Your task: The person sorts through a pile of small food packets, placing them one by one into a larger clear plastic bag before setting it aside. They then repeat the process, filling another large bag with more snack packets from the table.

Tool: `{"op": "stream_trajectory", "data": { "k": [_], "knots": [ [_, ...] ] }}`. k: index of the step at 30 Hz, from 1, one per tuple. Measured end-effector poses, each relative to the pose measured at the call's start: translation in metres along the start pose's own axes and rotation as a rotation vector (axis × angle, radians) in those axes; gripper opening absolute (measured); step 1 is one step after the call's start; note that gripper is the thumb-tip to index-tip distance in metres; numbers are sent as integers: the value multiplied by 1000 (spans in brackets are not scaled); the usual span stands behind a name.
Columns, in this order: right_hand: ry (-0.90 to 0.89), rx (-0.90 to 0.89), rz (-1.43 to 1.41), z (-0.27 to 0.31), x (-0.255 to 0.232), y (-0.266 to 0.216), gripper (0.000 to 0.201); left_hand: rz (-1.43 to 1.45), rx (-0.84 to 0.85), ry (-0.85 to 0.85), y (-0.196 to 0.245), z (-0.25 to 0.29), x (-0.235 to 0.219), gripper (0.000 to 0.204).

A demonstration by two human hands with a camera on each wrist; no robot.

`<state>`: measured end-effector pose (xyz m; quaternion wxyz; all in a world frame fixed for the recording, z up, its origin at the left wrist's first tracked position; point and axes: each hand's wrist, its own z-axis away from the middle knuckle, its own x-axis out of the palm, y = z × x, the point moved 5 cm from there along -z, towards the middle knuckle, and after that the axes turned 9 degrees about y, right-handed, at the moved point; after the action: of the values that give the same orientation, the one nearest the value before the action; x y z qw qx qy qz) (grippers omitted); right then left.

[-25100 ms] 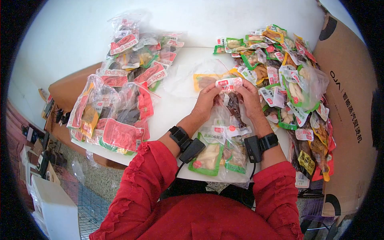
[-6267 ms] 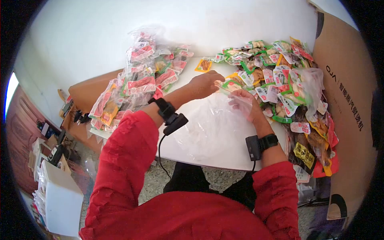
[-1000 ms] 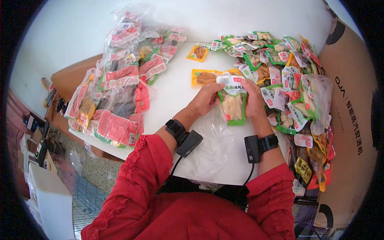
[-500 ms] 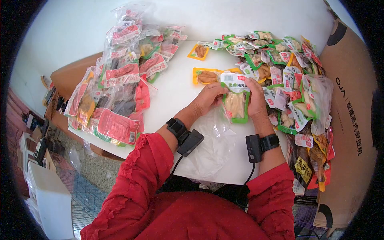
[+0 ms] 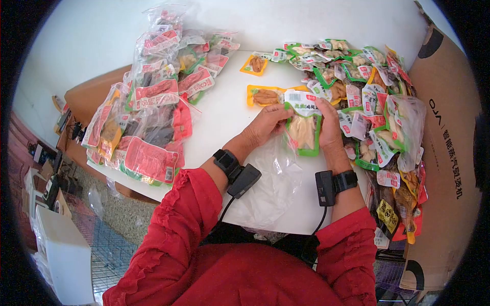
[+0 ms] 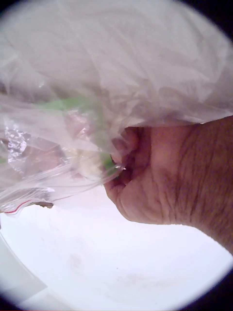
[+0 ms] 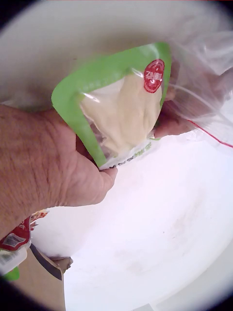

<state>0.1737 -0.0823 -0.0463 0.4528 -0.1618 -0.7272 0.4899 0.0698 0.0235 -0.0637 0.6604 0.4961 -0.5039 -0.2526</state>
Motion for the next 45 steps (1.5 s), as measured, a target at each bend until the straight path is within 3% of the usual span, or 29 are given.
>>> {"op": "stream_trajectory", "data": {
  "k": [20, 26, 28, 32, 45],
  "knots": [
    [42, 33, -33, -10, -13, 9, 26, 55, -56, -23, -2, 1, 4, 14],
    [34, 38, -38, -11, -14, 10, 27, -1, -49, -48, -2, 2, 4, 13],
    [-55, 32, -20, -11, -12, 9, 27, -16, -68, -7, -1, 4, 5, 12],
    [27, 18, 10, -10, -12, 10, 28, 5, -52, -22, -4, 0, 2, 11],
    [-51, 47, 20, -9, -8, 9, 32, 14, -64, -10, 2, 6, 6, 9]
  ]
}}
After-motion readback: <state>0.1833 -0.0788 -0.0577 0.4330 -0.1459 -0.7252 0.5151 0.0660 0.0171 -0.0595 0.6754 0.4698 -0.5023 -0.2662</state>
